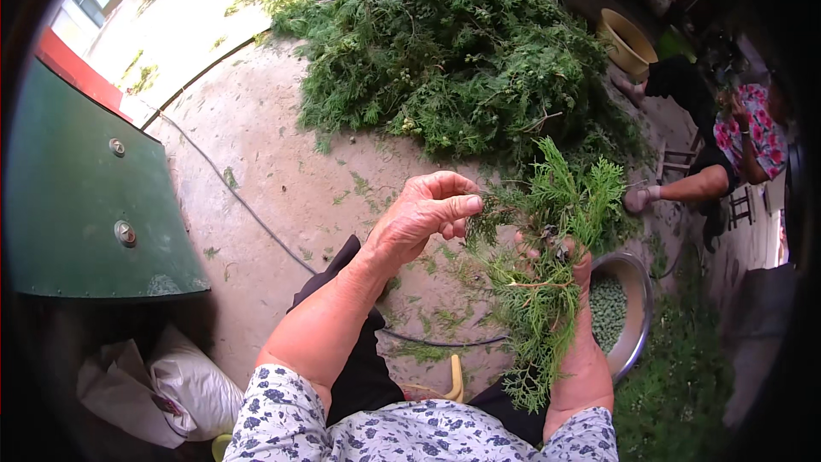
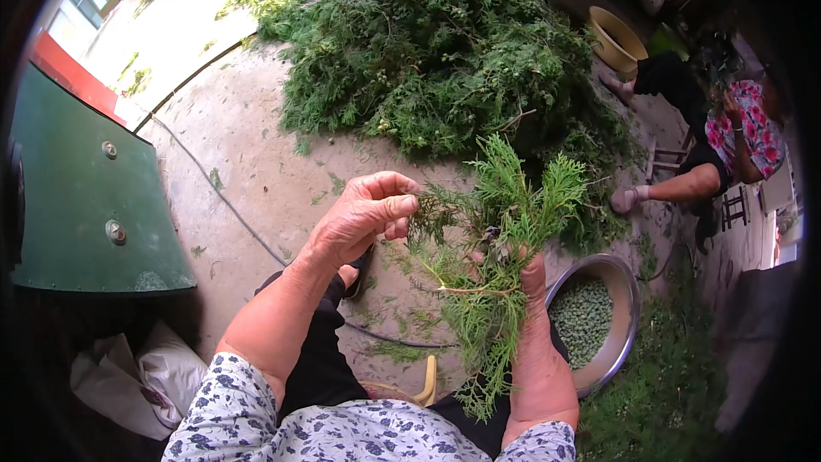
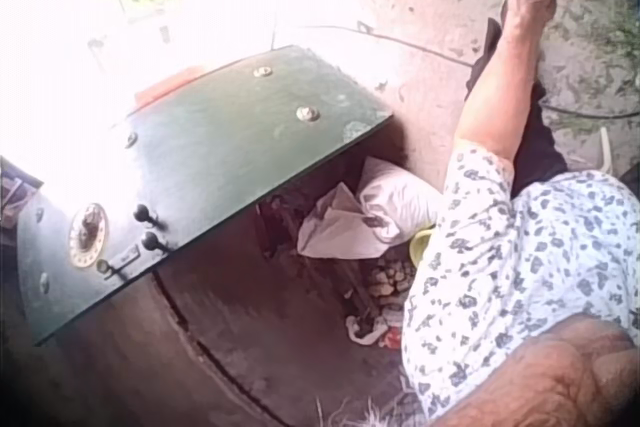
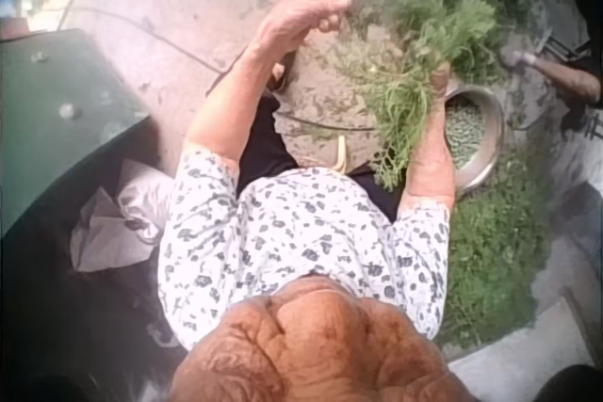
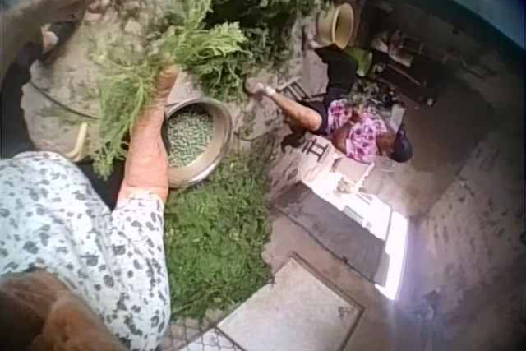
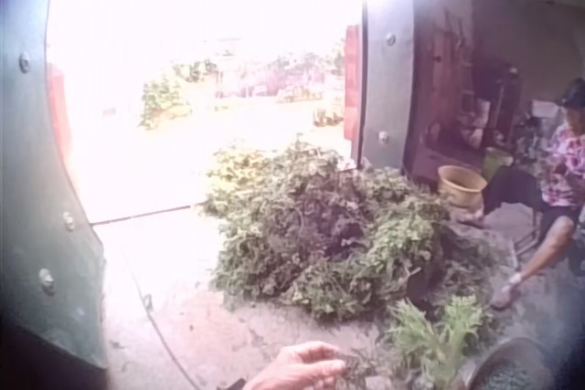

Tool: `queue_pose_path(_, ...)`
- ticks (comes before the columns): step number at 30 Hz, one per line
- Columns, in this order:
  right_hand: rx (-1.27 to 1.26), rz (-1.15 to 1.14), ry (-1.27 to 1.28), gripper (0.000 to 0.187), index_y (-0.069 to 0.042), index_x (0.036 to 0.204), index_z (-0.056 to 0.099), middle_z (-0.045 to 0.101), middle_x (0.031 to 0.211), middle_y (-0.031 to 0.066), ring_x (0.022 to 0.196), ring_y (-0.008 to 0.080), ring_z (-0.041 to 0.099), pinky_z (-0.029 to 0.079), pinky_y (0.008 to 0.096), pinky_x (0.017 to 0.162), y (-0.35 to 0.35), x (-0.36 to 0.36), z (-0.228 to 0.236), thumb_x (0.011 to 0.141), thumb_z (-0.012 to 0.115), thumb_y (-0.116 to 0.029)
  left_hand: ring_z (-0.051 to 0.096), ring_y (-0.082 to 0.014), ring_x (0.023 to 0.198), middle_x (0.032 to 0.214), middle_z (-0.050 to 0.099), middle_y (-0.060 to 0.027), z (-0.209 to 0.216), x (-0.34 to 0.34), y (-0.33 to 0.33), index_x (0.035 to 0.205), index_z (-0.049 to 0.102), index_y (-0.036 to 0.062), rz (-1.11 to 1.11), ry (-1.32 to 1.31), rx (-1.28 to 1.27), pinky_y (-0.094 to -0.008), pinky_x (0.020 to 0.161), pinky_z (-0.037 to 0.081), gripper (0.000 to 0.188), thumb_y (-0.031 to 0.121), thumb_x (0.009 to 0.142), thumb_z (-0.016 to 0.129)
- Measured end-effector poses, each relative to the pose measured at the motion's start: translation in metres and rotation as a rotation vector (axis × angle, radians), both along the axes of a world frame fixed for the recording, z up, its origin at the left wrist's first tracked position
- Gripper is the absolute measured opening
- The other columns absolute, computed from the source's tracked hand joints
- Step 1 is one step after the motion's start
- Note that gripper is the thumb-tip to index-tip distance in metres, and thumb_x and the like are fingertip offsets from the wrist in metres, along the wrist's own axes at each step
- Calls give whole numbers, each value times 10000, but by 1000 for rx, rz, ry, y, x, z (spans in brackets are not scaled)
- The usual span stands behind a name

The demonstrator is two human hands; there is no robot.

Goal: Picking small green buds from branches and collecting them in a bowl.

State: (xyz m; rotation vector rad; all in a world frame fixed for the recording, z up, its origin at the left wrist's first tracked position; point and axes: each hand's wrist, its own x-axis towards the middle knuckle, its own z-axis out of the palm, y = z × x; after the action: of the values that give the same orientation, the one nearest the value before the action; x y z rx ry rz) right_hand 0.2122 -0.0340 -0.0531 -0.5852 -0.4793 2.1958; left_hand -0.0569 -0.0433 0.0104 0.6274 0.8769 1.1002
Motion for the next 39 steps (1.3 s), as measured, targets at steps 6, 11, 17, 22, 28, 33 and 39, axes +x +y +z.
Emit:
queue_pose_path(6,94,-14,-140,429,56,1054,505,597,924,166,745,270,628,549,399,614,-8,-6,7,794,630,-261,452,-30,500,667,550,23,-5,0,3,862,595,43,80,82,45,-174,404,353,173,216,856,606)
queue_pose_path(11,-33,-43,-275,358,13,1028,525,603,872,114,700,219,622,553,358,632,-21,-48,63,767,622,-211,420,-10,488,632,504,48,-6,7,-2,823,586,41,296,273,-3,-152,385,323,221,253,884,564)
queue_pose_path(17,-55,-33,-244,334,10,997,530,609,832,138,696,231,625,556,373,573,-22,-42,50,754,621,-202,419,-37,491,590,496,30,-21,-2,1,761,564,44,493,918,375,-180,428,354,276,279,902,529)
queue_pose_path(22,23,-20,-61,232,14,911,542,583,843,156,739,295,586,482,449,575,-16,-18,28,807,595,-186,456,-69,457,625,527,-9,6,-23,0,811,550,35,475,165,8,-190,409,375,233,248,899,517)
queue_pose_path(28,-4,79,201,259,41,895,558,576,874,186,731,309,552,466,446,600,7,-22,20,809,556,-203,495,-137,516,752,555,-67,8,0,-5,870,535,38,369,-262,-116,-233,427,392,203,238,878,501)
queue_pose_path(33,-127,-18,194,304,22,903,572,569,894,230,726,338,560,481,461,599,4,-22,12,796,578,-262,469,-46,485,680,573,-17,7,4,-12,889,603,28,46,-111,-143,-155,413,326,182,202,841,621)
queue_pose_path(39,-80,34,130,284,-1,910,580,579,828,162,704,316,549,473,445,570,-2,-37,21,806,582,-266,430,-23,491,686,564,13,-3,23,-13,983,594,4,195,103,-11,-167,414,313,278,131,764,708)
